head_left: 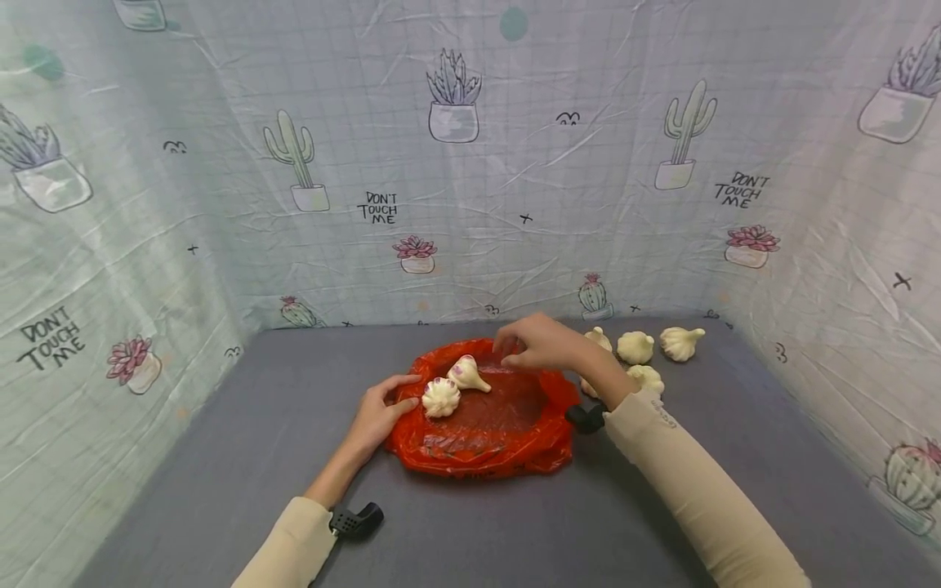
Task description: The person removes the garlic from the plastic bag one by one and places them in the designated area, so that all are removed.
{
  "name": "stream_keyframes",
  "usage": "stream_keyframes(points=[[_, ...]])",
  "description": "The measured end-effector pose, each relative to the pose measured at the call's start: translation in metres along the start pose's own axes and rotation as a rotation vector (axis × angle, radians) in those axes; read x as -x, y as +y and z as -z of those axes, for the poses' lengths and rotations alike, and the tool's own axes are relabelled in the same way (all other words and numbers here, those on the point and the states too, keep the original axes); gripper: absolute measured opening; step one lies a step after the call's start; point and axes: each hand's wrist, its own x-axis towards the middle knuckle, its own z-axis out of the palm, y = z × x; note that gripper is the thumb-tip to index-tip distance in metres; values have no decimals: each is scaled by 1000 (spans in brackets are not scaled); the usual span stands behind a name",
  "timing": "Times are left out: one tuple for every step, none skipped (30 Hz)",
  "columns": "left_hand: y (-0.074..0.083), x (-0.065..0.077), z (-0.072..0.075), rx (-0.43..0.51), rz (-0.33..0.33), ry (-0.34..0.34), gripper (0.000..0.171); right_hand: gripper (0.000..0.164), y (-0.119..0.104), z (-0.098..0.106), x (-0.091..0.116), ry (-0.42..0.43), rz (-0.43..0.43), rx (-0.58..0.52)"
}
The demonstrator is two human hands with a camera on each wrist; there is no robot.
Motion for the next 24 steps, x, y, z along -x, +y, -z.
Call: stream_keyframes(points=[[0,0,0,0,2,-1,38,19,-1,-2,-4,-8,-6,1],[0,0,0,-1,2,-1,38,20,-2,-4,-7,-14,-14,-1],[0,0,-1,0,2,-2,38,22,-2,-6,-10,-20,-25,-5],[0,0,-1,-1,3,-2,38,24,-4,-8,-13,-26,-42,-11],[0,0,-1,-2,1,0,38,26,-4,-9,-17,-30,-54,-18],[0,0,-1,-1,1,1,38,28,-4,-11,-20,-34,-67,-23],[-1,0,-1,-1,-1,2,38,30,-5,-13,-23,-41,-81,-30],[-1,0,-1,-1,-3,3,38,30,-5,-15,-26,-51,-97,-39],[-1,0,0,-2,-5,5,38,31,-5,-17,-28,-60,-110,-42],[-1,0,0,-3,-7,6,38,31,-5,-18,-31,-70,-123,-45],[-1,0,0,-3,-8,6,38,30,-5,-20,-33,-82,-134,-45],[0,1,0,-3,-7,5,38,30,-4,-22,-35,-94,-148,-42],[0,1,0,-2,-5,3,38,30,-4,-24,-37,-105,-161,-42],[0,1,0,-5,-5,1,38,29,-5,-25,-39,-116,-174,-41],[0,1,0,-6,-5,2,38,29,-5,-28,-41,-127,-184,-37],[0,1,0,-5,-5,4,38,29,-5,-29,-42,-139,-196,-37],[0,1,0,-4,-4,6,38,29,-6,-31,-44,-148,-208,-33],[0,1,0,0,-5,8,38,30,-6,-33,-45,-159,-224,-37],[0,1,0,2,-5,9,37,30,-7,-35,-47,-170,-238,-41],[0,1,0,4,-5,9,38,31,-7,-37,-48,-181,-256,-49],[0,1,0,6,-4,9,38,31,-7,-39,-49,-192,-272,-55],[0,1,0,9,-2,7,38,31,-7,-40,-50,-199,-290,-62],[0,1,0,10,0,4,38,30,-7,-42,-52,-204,-308,-69],[1,2,0,12,2,3,37,29,-7,-44,-53,-210,-324,-82]])
